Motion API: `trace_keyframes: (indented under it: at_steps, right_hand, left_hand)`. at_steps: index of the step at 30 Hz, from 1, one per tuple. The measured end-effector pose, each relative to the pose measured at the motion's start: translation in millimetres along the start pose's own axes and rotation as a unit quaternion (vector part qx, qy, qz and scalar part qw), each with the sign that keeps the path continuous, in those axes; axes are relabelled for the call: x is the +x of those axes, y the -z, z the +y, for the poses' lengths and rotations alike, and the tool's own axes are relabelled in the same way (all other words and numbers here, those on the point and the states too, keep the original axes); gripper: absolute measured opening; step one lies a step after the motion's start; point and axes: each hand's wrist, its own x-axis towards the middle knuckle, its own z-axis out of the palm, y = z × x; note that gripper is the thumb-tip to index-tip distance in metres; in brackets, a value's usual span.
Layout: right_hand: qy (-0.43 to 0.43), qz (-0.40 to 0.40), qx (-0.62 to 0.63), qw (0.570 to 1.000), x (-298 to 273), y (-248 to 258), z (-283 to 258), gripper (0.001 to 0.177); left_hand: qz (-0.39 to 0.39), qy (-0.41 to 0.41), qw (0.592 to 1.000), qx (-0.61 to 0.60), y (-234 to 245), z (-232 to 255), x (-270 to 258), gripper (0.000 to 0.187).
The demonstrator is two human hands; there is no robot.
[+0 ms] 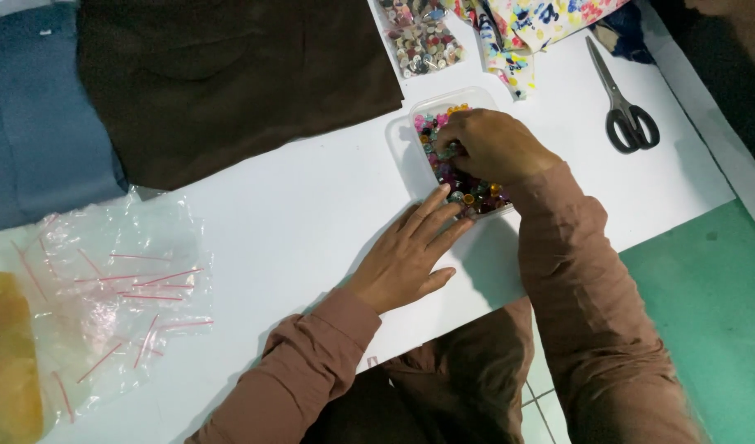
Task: Sorting various types of buttons from containers and packing them into small plastic bags on a work table.
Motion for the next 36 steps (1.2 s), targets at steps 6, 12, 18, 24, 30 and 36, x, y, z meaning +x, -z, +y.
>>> trace_keyframes:
  at_steps: [6,12,18,24,30,36]
  right_hand:
    - [-0.025,-0.012,0.127,0.992,-23,39,-11,0.026]
    - [-0.033,0.029,0.202,0.978,-40,52,-11,0.023]
    - [0.007,0.058,0.221,0.974,-55,52,-12,0.023]
    - [0.021,0.075,0.124,0.989,-82,43,-10,0.017]
    - [-0.038,0.087,0.067,0.993,-60,-14,3,0.023]
    - [-0.042,0.107,-0.042,0.992,-64,-23,3,0.011]
  left_hand:
    - [0.001,-0.002,1.0,-0.006,1,-1,0,0.067]
    - [0.003,0.0,1.0,-0.012,-3,-2,-1,0.067]
    - [0.031,0.017,0.997,-0.066,-1,-2,2,0.07]
    - [0.187,0.087,0.977,-0.047,5,-18,21,0.029]
    - [0.081,0.121,0.988,0.06,-26,-32,72,0.009]
    - [0.011,0.18,0.973,0.142,-15,-20,99,0.03]
